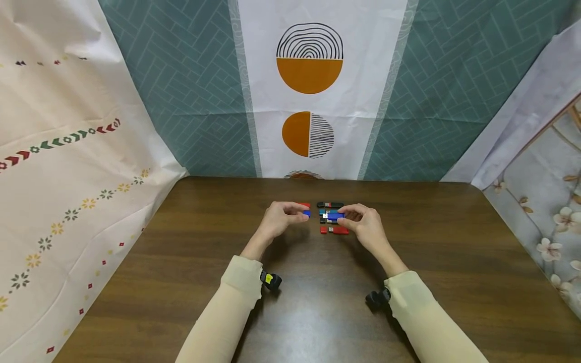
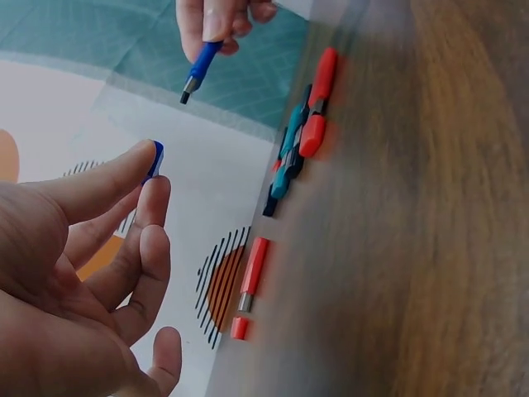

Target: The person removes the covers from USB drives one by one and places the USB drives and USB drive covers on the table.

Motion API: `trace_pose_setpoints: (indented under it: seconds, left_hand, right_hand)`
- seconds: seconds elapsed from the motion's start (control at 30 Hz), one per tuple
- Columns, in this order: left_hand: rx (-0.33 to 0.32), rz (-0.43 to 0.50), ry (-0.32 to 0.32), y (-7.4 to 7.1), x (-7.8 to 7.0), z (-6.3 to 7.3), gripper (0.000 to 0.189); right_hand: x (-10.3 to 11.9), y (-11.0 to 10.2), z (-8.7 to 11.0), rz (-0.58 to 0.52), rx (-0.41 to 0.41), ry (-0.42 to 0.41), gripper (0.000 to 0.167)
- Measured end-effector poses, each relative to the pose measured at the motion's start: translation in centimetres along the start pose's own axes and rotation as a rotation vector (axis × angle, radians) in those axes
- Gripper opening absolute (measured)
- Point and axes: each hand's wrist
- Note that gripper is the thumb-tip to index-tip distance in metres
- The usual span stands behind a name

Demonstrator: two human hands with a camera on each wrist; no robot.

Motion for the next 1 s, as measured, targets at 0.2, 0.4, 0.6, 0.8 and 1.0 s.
trace_pose_setpoints:
  seconds: [0.2,0.4,0.6,0.8,1.0]
  left_hand:
    - [0.001,0.031,0.0,-0.6,-0.3,-0.4,0.024]
    - [-0.053,-0.046,-0.027,-0.9,0.1,-1.1,0.024]
    - [-0.072,-0.175,-0.067,-1.0,0.5,-1.5,0.025]
    - [-0.103,-0.244,-0.083,-1.7,0.7,-2.4,0.024]
    - [-0.094,-0.341,-0.083,-2.3,1.4,-2.9,0.023]
  right_hand:
    - [0.3,0.1,-0.8,0.019,-0.021,0.002,0.021]
    - [0.8,0.8,-2.0,0.03,-0.024,0.019,0.02]
    - [1.3,1.7,-3.1,0.041,-0.022,0.055,0.018]
    - [1.4,2.4,-4.1,0.056,-0.025,0.059,0.018]
    - [1.5,3.6,-4.8,0.088,0.007,0.091,0.018]
Point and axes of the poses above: each hand's wrist, its own z-axis away from the middle knuckle, its own y-axis out of the palm, x = y × z
